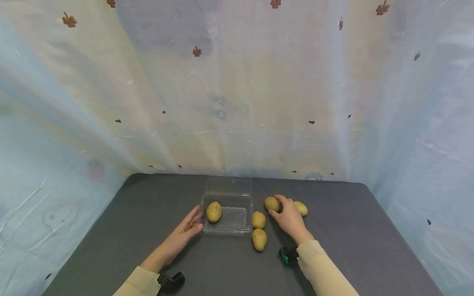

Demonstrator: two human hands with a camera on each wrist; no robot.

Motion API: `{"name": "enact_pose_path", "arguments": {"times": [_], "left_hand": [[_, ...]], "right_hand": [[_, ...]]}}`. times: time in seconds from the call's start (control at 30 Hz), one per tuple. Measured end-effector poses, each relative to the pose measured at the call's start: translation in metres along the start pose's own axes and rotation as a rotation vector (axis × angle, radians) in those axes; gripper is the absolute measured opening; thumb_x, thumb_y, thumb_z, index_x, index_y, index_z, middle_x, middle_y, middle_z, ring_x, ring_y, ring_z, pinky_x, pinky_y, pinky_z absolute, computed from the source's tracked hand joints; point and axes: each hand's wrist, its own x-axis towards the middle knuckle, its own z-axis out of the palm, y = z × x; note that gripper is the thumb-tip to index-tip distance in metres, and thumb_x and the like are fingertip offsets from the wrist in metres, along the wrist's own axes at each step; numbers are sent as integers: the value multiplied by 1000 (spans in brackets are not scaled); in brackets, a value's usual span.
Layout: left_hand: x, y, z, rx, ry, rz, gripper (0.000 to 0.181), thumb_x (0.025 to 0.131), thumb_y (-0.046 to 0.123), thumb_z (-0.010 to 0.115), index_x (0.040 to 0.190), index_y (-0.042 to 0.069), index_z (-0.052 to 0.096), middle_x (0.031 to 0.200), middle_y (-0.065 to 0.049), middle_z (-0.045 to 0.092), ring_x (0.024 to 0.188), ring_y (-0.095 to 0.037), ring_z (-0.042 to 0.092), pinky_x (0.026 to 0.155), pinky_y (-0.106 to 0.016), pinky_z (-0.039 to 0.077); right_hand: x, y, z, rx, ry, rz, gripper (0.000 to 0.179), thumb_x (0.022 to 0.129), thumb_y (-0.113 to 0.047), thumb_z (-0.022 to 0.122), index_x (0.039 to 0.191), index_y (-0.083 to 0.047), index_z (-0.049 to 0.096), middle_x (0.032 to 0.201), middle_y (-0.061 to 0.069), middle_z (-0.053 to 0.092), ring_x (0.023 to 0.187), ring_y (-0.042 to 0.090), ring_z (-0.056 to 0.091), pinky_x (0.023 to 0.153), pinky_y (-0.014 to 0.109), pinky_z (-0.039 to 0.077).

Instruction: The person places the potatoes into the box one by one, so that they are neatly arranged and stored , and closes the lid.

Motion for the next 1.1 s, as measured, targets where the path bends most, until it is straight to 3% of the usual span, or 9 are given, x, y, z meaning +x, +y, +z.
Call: {"name": "enact_pose_path", "arguments": {"times": [0.2,0.43,0.7,0.9,1.1], "left_hand": [[1,0,0,-4,7,2,69,102,31,52,156,29,10,158,-11,21,143,-29,21,113,-52,21],[-1,1,0,-9,6,19,68,102,30,52,156,29,10,158,-11,21,144,-29,20,113,-52,20],[-1,1,1,-22,-6,8,69,102,31,52,156,29,10,158,-12,20,144,-31,20,113,-53,20],[-2,3,2,-18,-15,2,69,102,31,51,156,29,10,158,-12,19,144,-30,19,113,-53,20],[-2,0,-1,-16,-11,21,68,102,31,51,156,29,10,158,-12,20,144,-30,21,113,-52,20]], "right_hand": [[2,-2,-1,-15,-8,33,60,90,-29,71,138,-4,45,125,19,54,108,33,56,81,49,49],[1,-5,0,-24,13,67,52,88,-31,74,123,-4,47,112,15,59,89,25,60,68,41,49],[-2,-6,5,-5,57,86,46,86,-32,75,115,-7,51,92,7,61,70,19,55,57,35,43],[-4,-8,3,24,94,98,47,85,-35,75,115,-9,49,109,13,60,70,18,55,55,33,43],[-4,-23,-3,60,136,61,50,85,-39,75,116,-12,48,119,14,56,64,20,52,53,34,43]]}}
